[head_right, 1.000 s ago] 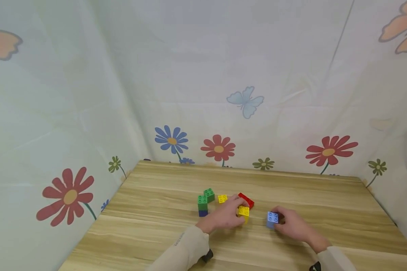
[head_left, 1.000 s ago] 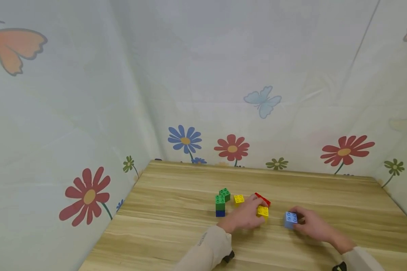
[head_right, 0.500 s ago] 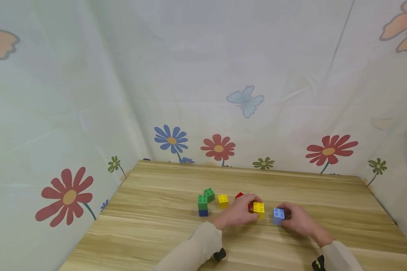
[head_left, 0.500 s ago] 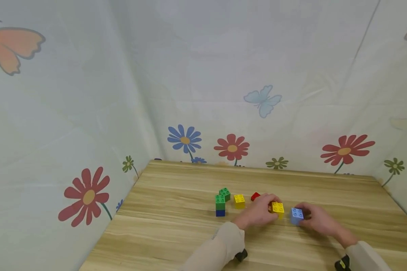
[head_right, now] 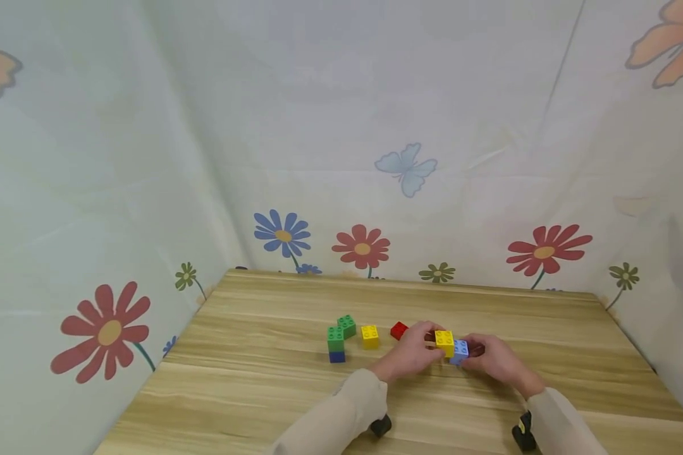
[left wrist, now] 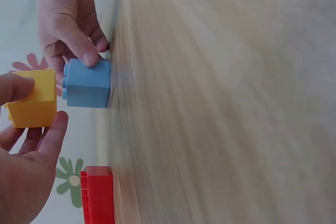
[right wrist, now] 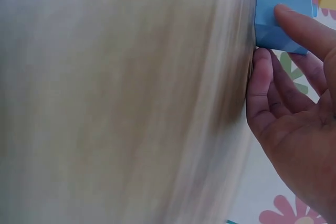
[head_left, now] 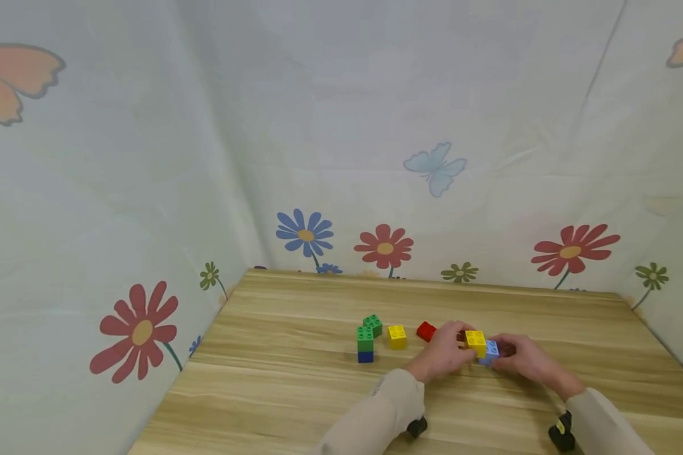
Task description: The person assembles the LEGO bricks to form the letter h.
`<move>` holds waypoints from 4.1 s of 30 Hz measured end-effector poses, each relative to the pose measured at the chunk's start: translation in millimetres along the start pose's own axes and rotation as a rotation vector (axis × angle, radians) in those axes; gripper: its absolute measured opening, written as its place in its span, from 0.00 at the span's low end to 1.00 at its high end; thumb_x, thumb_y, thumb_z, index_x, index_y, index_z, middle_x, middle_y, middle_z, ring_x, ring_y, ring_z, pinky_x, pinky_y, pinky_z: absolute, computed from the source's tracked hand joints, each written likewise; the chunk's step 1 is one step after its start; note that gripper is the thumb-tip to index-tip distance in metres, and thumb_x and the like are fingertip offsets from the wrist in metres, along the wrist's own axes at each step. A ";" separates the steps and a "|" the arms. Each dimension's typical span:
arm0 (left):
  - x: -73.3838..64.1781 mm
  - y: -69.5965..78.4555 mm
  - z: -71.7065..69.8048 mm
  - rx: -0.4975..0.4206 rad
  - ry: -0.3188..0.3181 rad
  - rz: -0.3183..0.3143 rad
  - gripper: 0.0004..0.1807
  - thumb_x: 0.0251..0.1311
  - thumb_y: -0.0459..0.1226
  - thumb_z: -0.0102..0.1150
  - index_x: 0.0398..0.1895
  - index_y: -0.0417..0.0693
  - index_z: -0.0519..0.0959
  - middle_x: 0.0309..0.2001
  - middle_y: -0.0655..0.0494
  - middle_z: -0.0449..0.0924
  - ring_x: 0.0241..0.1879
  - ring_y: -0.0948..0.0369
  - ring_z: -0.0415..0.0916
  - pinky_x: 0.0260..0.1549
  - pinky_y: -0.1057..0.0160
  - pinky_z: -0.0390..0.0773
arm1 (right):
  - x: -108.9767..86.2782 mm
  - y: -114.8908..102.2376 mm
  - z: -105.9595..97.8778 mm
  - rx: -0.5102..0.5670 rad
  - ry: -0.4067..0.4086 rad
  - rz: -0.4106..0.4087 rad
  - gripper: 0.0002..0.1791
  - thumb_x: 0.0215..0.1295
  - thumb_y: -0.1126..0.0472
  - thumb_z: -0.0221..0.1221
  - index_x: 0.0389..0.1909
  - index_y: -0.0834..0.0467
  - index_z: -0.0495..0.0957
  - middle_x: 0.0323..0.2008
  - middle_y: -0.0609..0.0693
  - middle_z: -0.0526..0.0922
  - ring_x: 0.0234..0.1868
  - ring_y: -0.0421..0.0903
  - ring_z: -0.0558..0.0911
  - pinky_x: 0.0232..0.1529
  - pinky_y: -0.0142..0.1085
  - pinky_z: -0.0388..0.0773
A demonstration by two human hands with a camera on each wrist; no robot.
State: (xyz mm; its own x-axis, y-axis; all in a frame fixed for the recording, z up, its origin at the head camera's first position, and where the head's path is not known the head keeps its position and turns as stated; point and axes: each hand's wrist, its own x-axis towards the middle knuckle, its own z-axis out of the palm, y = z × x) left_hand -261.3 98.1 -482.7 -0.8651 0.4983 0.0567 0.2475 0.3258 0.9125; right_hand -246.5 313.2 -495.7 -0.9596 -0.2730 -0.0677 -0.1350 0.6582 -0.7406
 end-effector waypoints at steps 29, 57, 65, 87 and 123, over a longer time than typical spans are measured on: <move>32.0 -3.8 6.7 0.128 -0.056 0.069 0.20 0.61 0.37 0.61 0.57 0.54 0.74 0.48 0.68 0.75 0.46 0.70 0.72 0.44 0.73 0.73 | 11.0 6.2 0.5 0.045 0.032 -0.014 0.20 0.54 0.59 0.68 0.45 0.66 0.78 0.41 0.55 0.81 0.40 0.49 0.79 0.42 0.40 0.78; 36.7 9.1 8.8 0.446 -0.046 0.203 0.20 0.61 0.39 0.61 0.57 0.53 0.75 0.47 0.66 0.76 0.40 0.70 0.71 0.41 0.79 0.68 | 13.0 5.6 -2.0 0.091 -0.012 -0.016 0.18 0.57 0.57 0.66 0.45 0.63 0.80 0.39 0.53 0.80 0.38 0.48 0.74 0.40 0.34 0.74; 40.5 8.7 9.2 0.423 -0.059 0.172 0.21 0.62 0.40 0.60 0.59 0.55 0.74 0.50 0.67 0.76 0.44 0.69 0.72 0.43 0.77 0.70 | 14.0 7.8 -4.1 0.124 -0.024 -0.048 0.17 0.58 0.60 0.66 0.45 0.66 0.80 0.39 0.55 0.80 0.38 0.50 0.73 0.38 0.31 0.74; 44.3 1.8 5.8 0.290 -0.110 0.087 0.21 0.63 0.41 0.58 0.60 0.57 0.72 0.51 0.68 0.74 0.45 0.70 0.71 0.44 0.73 0.73 | 13.6 5.5 -5.7 0.051 -0.039 -0.019 0.16 0.59 0.58 0.64 0.46 0.61 0.80 0.39 0.52 0.79 0.39 0.49 0.72 0.40 0.36 0.72; 42.6 7.4 12.6 0.556 -0.070 0.127 0.20 0.64 0.44 0.57 0.58 0.55 0.72 0.48 0.67 0.74 0.41 0.71 0.70 0.44 0.76 0.70 | 14.1 10.6 -4.5 0.095 -0.041 -0.080 0.16 0.59 0.59 0.64 0.45 0.65 0.80 0.39 0.54 0.80 0.37 0.48 0.73 0.38 0.31 0.73</move>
State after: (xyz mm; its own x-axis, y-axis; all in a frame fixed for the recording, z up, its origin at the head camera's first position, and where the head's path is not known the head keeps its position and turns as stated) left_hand -290.8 131.9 -478.6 -0.7876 0.6067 0.1078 0.5559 0.6242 0.5489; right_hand -262.6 319.5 -501.5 -0.9356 -0.3516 -0.0318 -0.1847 0.5643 -0.8046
